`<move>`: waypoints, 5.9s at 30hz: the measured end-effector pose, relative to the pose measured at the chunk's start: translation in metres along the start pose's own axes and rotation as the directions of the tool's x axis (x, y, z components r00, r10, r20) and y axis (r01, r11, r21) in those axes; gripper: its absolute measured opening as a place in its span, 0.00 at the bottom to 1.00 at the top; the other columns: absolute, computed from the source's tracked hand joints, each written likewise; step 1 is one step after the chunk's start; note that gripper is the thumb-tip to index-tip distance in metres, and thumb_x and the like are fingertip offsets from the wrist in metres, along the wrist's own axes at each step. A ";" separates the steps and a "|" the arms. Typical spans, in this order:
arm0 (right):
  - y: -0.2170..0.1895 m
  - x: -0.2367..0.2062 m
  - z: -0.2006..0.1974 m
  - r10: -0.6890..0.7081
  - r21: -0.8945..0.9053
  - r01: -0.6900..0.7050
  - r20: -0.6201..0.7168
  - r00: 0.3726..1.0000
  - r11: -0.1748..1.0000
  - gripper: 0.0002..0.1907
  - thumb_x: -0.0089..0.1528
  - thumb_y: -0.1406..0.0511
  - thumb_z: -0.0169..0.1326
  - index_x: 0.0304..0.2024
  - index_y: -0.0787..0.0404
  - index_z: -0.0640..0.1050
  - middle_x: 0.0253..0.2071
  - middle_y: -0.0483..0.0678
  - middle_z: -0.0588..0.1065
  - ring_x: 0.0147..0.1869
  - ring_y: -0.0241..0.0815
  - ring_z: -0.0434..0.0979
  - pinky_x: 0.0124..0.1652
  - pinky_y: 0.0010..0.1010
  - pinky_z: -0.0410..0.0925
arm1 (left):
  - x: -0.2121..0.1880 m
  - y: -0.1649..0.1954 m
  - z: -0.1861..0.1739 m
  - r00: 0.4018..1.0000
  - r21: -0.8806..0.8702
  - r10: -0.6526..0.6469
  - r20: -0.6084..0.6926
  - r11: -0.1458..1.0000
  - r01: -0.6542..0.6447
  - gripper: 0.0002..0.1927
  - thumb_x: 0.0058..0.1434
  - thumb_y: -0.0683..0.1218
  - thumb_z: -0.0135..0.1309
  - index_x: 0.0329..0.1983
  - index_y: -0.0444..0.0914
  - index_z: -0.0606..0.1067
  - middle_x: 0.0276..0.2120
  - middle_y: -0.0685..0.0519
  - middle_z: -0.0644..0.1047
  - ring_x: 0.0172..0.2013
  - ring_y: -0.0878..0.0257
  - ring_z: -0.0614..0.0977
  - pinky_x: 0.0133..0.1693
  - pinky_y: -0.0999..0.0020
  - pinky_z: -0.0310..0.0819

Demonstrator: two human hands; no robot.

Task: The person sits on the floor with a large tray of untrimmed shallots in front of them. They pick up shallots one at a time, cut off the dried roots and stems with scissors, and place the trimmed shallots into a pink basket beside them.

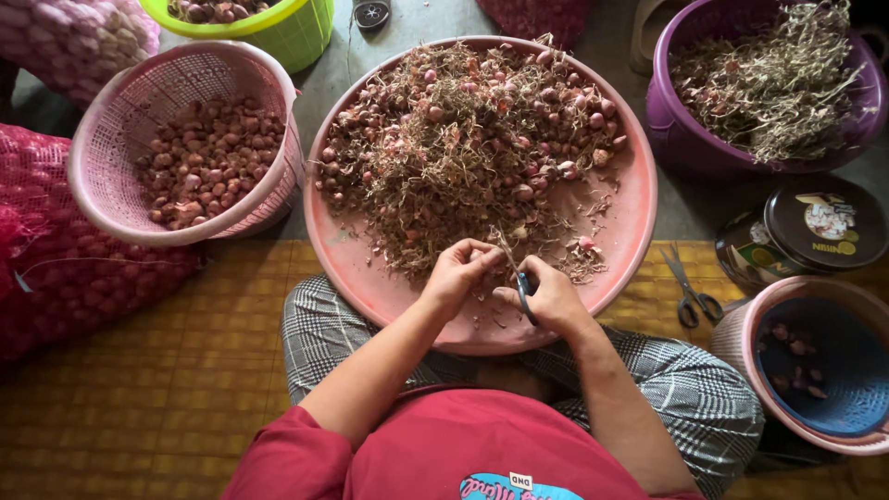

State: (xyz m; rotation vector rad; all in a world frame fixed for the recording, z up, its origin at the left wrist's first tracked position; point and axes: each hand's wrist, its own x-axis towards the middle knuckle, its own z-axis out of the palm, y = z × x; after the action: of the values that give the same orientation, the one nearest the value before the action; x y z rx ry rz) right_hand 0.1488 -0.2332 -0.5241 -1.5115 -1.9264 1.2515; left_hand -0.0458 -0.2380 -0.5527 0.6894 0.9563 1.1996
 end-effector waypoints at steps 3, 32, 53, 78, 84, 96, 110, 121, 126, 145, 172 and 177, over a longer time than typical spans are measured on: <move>0.007 0.002 -0.001 0.025 0.159 -0.036 0.067 0.997 0.987 0.24 0.51 0.55 0.72 0.35 0.63 0.75 0.23 0.45 0.72 0.28 0.36 0.69 0.30 0.33 0.65 | -0.001 -0.003 0.002 0.998 -0.106 -0.018 0.053 0.994 0.023 0.11 0.66 0.44 0.62 0.47 0.35 0.77 0.28 0.61 0.74 0.25 0.74 0.72 0.26 0.78 0.65; -0.005 0.010 -0.014 0.007 0.240 0.001 -0.034 0.999 0.971 0.20 0.58 0.55 0.65 0.42 0.61 0.77 0.28 0.41 0.73 0.30 0.31 0.68 0.31 0.26 0.64 | -0.009 0.155 -0.137 0.573 0.963 0.803 0.167 -0.008 -0.269 0.07 0.67 0.37 0.54 0.36 0.41 0.81 0.38 0.51 0.84 0.40 0.60 0.86 0.47 0.65 0.82; 0.013 0.012 0.003 -0.130 0.480 0.094 0.042 0.991 0.872 0.22 0.55 0.61 0.69 0.47 0.60 0.75 0.30 0.36 0.69 0.32 0.28 0.66 0.32 0.22 0.63 | -0.018 0.049 -0.060 0.988 -0.339 -0.146 0.048 0.928 0.154 0.09 0.68 0.42 0.50 0.50 0.39 0.74 0.38 0.51 0.82 0.38 0.62 0.83 0.39 0.69 0.78; 0.024 0.012 0.005 -0.044 0.429 0.032 0.019 0.999 0.903 0.17 0.58 0.62 0.66 0.44 0.61 0.76 0.32 0.39 0.75 0.35 0.28 0.72 0.37 0.21 0.68 | 0.001 0.049 -0.056 0.876 0.987 0.454 0.162 -0.094 -0.134 0.06 0.59 0.40 0.53 0.39 0.42 0.76 0.39 0.45 0.78 0.41 0.45 0.81 0.40 0.51 0.77; 0.024 0.012 0.002 -0.055 0.466 0.041 0.015 0.998 0.884 0.17 0.58 0.63 0.67 0.44 0.62 0.76 0.31 0.40 0.74 0.34 0.29 0.71 0.36 0.23 0.67 | 0.012 0.048 -0.054 0.820 0.964 0.506 0.266 -0.159 -0.215 0.09 0.59 0.39 0.50 0.41 0.41 0.77 0.39 0.44 0.77 0.40 0.45 0.81 0.39 0.52 0.76; 0.005 0.006 0.028 -0.198 0.532 0.269 -0.187 0.962 0.803 0.20 0.58 0.71 0.65 0.50 0.61 0.73 0.38 0.44 0.79 0.39 0.31 0.78 0.39 0.22 0.73 | -0.005 0.035 -0.039 0.910 0.623 0.403 -0.097 0.738 -0.260 0.09 0.67 0.41 0.47 0.49 0.36 0.69 0.37 0.47 0.76 0.38 0.56 0.78 0.40 0.63 0.72; 0.013 0.008 0.015 -0.176 0.564 0.227 -0.144 0.974 0.794 0.21 0.59 0.71 0.65 0.52 0.62 0.72 0.39 0.46 0.79 0.39 0.33 0.78 0.41 0.24 0.73 | -0.043 0.012 -0.074 0.959 0.927 0.120 0.256 0.251 -0.279 0.13 0.60 0.46 0.60 0.43 0.37 0.72 0.34 0.45 0.76 0.37 0.48 0.78 0.38 0.56 0.73; -0.007 -0.004 0.037 -0.209 0.679 0.193 -0.060 0.976 0.709 0.27 0.56 0.70 0.68 0.55 0.62 0.72 0.39 0.45 0.80 0.37 0.31 0.77 0.35 0.22 0.71 | -0.040 0.012 -0.037 0.968 0.007 -0.130 0.216 0.991 0.132 0.12 0.70 0.48 0.52 0.53 0.42 0.69 0.35 0.58 0.76 0.33 0.72 0.76 0.34 0.76 0.71; -0.011 -0.008 0.005 -0.082 0.143 0.075 0.040 0.996 0.987 0.29 0.49 0.60 0.74 0.44 0.64 0.72 0.25 0.45 0.73 0.29 0.32 0.70 0.30 0.26 0.67 | -0.034 0.022 -0.042 0.984 -0.093 0.173 -0.036 0.980 -0.176 0.17 0.63 0.39 0.59 0.49 0.44 0.65 0.35 0.59 0.76 0.30 0.71 0.75 0.29 0.74 0.69; -0.009 -0.008 0.013 0.006 0.050 -0.018 0.237 0.972 0.999 0.26 0.48 0.57 0.73 0.36 0.62 0.73 0.23 0.44 0.75 0.27 0.33 0.72 0.27 0.30 0.67 | -0.042 0.011 -0.031 0.992 -0.251 -0.060 0.110 0.964 0.086 0.10 0.63 0.38 0.61 0.45 0.35 0.73 0.37 0.51 0.80 0.37 0.64 0.81 0.39 0.72 0.76; -0.004 -0.001 0.027 -0.286 0.666 0.229 -0.026 0.958 0.710 0.28 0.52 0.70 0.69 0.51 0.60 0.70 0.42 0.44 0.78 0.44 0.32 0.79 0.45 0.25 0.75 | -0.039 0.011 -0.048 0.972 0.293 -0.160 0.171 0.950 0.105 0.09 0.69 0.46 0.53 0.47 0.36 0.76 0.34 0.58 0.79 0.29 0.72 0.74 0.31 0.75 0.69; -0.004 -0.006 0.037 -0.289 0.681 0.268 -0.087 0.953 0.681 0.24 0.57 0.73 0.67 0.52 0.64 0.71 0.41 0.46 0.77 0.42 0.34 0.77 0.42 0.26 0.74 | -0.038 -0.007 -0.034 0.970 0.132 -0.217 0.109 0.970 0.202 0.09 0.70 0.47 0.55 0.42 0.36 0.73 0.29 0.56 0.76 0.28 0.69 0.75 0.30 0.72 0.71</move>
State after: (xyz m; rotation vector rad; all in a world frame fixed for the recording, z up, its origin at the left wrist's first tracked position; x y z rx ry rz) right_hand 0.1208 -0.2537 -0.5387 -0.7758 -1.3675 1.5948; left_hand -0.0751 -0.2780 -0.5652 0.7298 0.9780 0.9090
